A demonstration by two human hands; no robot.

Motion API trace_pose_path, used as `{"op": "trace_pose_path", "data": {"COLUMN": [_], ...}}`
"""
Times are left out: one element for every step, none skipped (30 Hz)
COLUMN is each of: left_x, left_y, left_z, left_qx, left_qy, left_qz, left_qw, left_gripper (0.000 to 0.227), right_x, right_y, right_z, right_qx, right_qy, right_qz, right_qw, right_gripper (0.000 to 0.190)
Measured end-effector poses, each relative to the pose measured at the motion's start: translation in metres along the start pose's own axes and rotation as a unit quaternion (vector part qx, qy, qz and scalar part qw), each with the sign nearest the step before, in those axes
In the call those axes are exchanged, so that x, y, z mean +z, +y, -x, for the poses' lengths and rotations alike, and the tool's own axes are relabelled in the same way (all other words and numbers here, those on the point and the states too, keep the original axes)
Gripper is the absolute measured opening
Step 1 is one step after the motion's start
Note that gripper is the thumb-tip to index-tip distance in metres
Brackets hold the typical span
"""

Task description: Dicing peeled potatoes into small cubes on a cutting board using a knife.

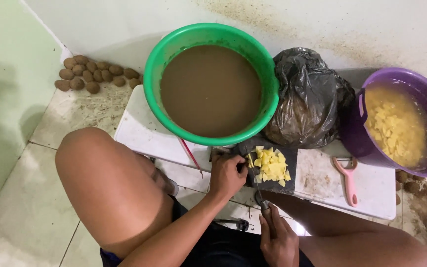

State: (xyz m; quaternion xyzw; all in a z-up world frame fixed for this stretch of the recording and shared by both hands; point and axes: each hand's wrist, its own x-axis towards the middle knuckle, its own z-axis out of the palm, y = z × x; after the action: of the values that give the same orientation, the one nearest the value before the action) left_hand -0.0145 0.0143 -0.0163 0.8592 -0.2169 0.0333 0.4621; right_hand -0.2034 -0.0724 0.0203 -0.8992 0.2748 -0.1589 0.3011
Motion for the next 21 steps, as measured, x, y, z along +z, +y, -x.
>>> {"op": "trace_pose_path", "data": {"left_x": [0.001,0.001,0.002,0.001,0.000,-0.001,-0.002,-0.002,-0.002,-0.001,-0.001,-0.002,-0.003,-0.003,-0.002,0.001,0.004,0.003,0.002,0.003,0.001], "left_y": [-0.001,-0.002,0.000,0.001,0.001,0.001,0.001,0.002,0.001,0.000,0.000,0.001,0.001,0.003,0.000,-0.001,-0.003,-0.003,-0.003,-0.003,-0.004], "left_z": [0.000,0.002,0.003,0.002,0.002,0.001,0.001,0.002,0.002,0.003,0.003,0.002,0.000,0.005,-0.002,0.001,0.003,0.004,0.005,0.002,0.003], "left_qx": [0.004,0.009,0.010,0.013,0.017,0.018,0.002,-0.016,-0.017,-0.009,-0.002,0.005,-0.001,-0.011,-0.007,0.006,0.018,0.014,0.008,0.002,0.000], "left_qy": [0.000,0.000,-0.001,0.007,0.015,0.020,0.008,-0.003,0.003,0.003,0.004,0.009,0.001,-0.013,-0.013,0.006,0.024,0.016,0.007,0.003,0.000], "left_qz": [-0.003,-0.006,-0.006,0.000,0.006,0.004,0.013,0.022,0.021,0.019,0.016,0.015,0.012,0.010,0.010,0.010,0.011,0.012,0.009,0.006,0.008], "left_qw": [1.000,1.000,1.000,1.000,1.000,1.000,1.000,1.000,1.000,1.000,1.000,1.000,1.000,1.000,1.000,1.000,0.999,1.000,1.000,1.000,1.000], "left_gripper": [0.013,0.014,0.014,0.012,0.011,0.011,0.013,0.015,0.015,0.015,0.014,0.014,0.012,0.009,0.009,0.008,0.006,0.006,0.007,0.008,0.008], "right_x": [-0.001,-0.001,-0.002,0.001,0.004,0.006,0.008,0.009,0.010,0.011,0.011,0.020,0.029,0.035,0.035,0.031,0.027,0.020,0.013,0.006,0.000], "right_y": [-0.002,-0.005,-0.001,0.002,0.004,0.009,0.013,0.019,0.021,0.022,0.023,0.040,0.057,0.074,0.070,0.068,0.066,0.056,0.047,0.038,0.033], "right_z": [-0.002,-0.003,-0.002,-0.003,-0.004,-0.007,-0.009,-0.010,-0.012,-0.012,-0.012,-0.009,-0.008,0.000,-0.006,-0.003,0.000,0.006,0.011,0.009,0.013], "right_qx": [0.006,0.013,0.014,0.001,-0.011,-0.016,-0.020,-0.025,-0.030,-0.041,-0.052,-0.057,-0.027,0.009,0.008,-0.003,-0.014,-0.006,0.015,0.032,0.035], "right_qy": [-0.007,-0.014,-0.013,-0.007,0.000,0.001,-0.010,-0.023,-0.024,-0.026,-0.028,-0.022,-0.030,-0.040,-0.037,-0.030,-0.024,-0.027,-0.030,-0.031,-0.033], "right_qz": [-0.005,-0.010,-0.010,-0.003,0.005,0.002,-0.003,-0.007,-0.008,-0.001,0.006,0.002,-0.028,-0.057,-0.058,-0.024,0.010,0.013,0.002,-0.008,-0.005], "right_qw": [1.000,1.000,1.000,1.000,1.000,1.000,1.000,0.999,0.999,0.999,0.998,0.998,0.999,0.998,0.998,0.999,1.000,1.000,0.999,0.999,0.999], "right_gripper": [0.041,0.039,0.039,0.040,0.041,0.041,0.041,0.042,0.042,0.041,0.040,0.040,0.043,0.046,0.046,0.045,0.044,0.044,0.044,0.043,0.043]}}
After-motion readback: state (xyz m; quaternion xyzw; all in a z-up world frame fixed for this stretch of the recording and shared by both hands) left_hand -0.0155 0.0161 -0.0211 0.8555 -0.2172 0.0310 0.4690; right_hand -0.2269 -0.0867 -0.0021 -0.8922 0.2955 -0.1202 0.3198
